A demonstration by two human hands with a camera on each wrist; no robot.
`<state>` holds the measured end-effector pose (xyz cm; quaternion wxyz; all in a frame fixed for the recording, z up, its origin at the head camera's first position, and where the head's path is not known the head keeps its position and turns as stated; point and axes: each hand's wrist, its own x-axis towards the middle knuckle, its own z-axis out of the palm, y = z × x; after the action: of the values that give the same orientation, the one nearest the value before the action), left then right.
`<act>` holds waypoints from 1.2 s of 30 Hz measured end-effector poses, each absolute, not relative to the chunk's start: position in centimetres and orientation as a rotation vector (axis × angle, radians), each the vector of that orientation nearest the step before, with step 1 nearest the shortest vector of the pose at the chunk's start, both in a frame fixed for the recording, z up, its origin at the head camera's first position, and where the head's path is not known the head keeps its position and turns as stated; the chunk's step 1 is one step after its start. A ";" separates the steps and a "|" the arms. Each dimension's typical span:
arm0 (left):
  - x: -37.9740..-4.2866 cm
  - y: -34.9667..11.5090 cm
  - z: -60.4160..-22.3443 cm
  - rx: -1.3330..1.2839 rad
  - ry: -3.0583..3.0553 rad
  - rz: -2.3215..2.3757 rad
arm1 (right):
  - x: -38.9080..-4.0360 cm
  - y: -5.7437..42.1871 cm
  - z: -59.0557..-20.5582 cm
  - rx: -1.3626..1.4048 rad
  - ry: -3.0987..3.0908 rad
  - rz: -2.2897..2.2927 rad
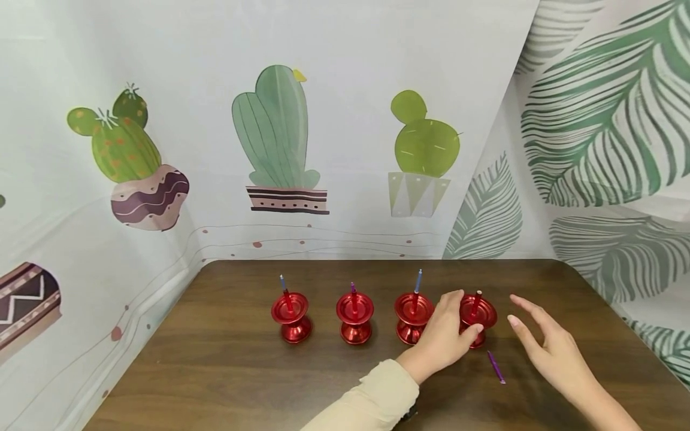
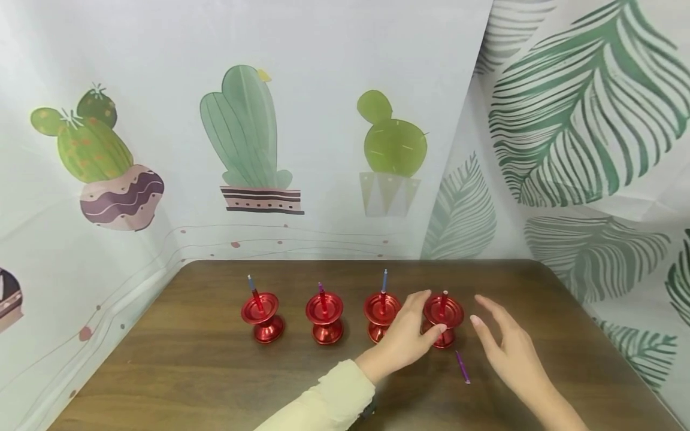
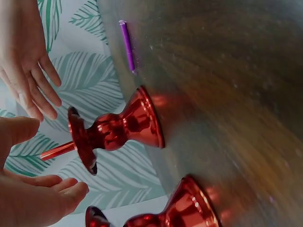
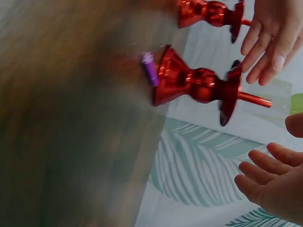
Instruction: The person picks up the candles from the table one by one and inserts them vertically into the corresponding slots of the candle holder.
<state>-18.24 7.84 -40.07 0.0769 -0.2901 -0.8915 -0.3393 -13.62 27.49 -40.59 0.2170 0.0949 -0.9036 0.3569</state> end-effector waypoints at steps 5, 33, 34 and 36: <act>-18.7 8.7 -40.2 -0.810 -2.734 -0.994 | -13.9 27.8 -41.9 0.332 -2.494 0.929; -19.2 10.2 -40.9 -0.679 -2.841 -0.934 | -15.0 27.2 -44.6 0.401 -3.031 0.587; -19.3 10.2 -40.9 -0.676 -2.843 -0.935 | -15.0 27.3 -44.6 0.406 -3.057 0.578; -19.3 10.2 -40.9 -0.672 -2.845 -0.936 | -15.0 27.3 -44.6 0.421 -3.096 0.565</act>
<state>-19.25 10.21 -40.93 0.0361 -0.2187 -0.9263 -0.3047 -15.04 27.34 -44.59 -0.0166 0.1325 -0.9749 0.1780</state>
